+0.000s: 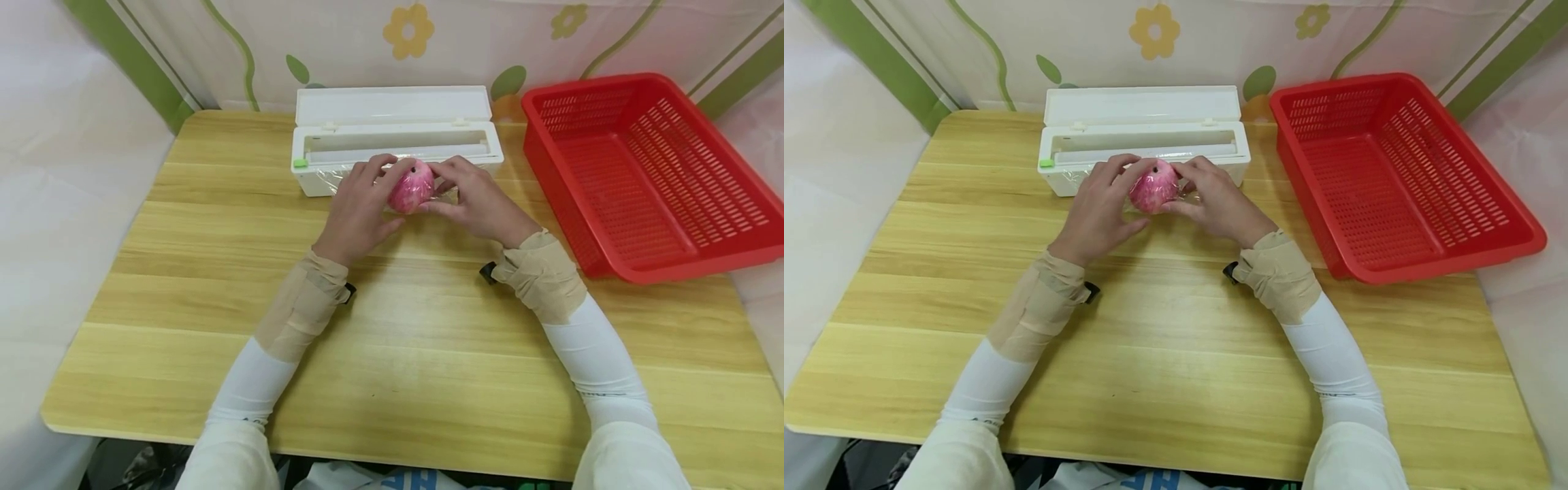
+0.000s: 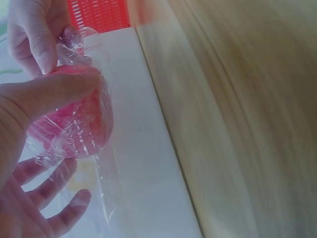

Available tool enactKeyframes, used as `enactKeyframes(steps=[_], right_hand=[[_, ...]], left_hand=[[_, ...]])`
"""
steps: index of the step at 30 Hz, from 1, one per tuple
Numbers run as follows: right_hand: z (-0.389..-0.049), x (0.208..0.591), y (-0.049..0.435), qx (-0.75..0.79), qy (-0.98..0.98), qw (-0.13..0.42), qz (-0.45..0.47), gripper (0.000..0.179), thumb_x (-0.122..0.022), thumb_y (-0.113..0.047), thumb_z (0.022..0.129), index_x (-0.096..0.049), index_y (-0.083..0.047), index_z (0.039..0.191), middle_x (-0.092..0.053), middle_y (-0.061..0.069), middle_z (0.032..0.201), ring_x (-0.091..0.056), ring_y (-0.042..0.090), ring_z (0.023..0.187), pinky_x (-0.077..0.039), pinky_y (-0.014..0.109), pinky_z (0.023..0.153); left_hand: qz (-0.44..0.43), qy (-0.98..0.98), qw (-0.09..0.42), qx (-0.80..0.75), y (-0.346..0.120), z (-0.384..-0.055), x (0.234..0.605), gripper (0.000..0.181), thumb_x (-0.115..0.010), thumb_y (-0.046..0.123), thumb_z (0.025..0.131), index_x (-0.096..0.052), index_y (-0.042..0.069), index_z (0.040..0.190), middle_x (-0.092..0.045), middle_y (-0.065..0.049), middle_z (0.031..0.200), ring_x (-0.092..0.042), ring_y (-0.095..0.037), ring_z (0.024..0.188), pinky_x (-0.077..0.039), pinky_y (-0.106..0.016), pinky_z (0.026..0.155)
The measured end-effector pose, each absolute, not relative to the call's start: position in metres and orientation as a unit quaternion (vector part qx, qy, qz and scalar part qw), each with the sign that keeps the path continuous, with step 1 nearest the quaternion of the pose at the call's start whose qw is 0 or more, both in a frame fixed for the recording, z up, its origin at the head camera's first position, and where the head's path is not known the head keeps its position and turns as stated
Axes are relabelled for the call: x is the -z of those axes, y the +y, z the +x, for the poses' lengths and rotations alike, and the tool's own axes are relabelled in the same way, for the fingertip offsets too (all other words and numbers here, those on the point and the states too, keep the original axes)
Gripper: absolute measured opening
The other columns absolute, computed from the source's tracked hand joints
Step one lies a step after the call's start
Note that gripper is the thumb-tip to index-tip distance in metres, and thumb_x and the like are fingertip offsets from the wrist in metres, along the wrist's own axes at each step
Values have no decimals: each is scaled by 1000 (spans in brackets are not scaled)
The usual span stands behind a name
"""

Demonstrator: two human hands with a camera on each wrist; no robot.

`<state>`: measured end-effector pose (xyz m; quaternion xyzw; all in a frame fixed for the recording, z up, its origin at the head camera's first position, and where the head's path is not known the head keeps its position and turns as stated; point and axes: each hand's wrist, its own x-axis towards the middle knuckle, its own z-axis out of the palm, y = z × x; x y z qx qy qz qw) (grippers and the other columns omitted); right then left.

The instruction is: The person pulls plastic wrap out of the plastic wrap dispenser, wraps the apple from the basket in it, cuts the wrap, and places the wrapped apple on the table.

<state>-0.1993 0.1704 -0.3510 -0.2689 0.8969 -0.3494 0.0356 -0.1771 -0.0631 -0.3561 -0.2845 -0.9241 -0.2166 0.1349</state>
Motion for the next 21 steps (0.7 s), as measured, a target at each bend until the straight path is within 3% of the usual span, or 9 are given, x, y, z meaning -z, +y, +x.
enactKeyframes(steps=[5, 13, 21], right_hand=[[-201, 351, 171, 345, 898, 40, -271, 72, -84, -23, 91, -53, -15, 156, -60, 14, 124, -68, 29, 115, -61, 46, 98], [-199, 347, 170, 342, 895, 5, -287, 84, -89, -23, 87, -45, -11, 158, -63, 11, 142, -69, 26, 115, -60, 46, 102], [-191, 346, 156, 181, 917, -141, -327, 94, -93, -40, 79, -47, -14, 157, -49, 14, 157, -49, 33, 143, -48, 59, 108]], left_hand=[[-278, -927, 138, 210, -61, -179, 358, 78, -88, 17, 86, -50, 18, 153, -55, -15, 147, -56, -35, 127, -51, -48, 107], [-281, -924, 143, 216, -61, -180, 357, 77, -89, 16, 86, -51, 16, 153, -56, -15, 146, -56, -36, 126, -51, -49, 107], [-271, -928, 98, 237, -64, -180, 346, 79, -87, 22, 89, -47, 12, 157, -54, -17, 148, -53, -38, 130, -51, -53, 109]])
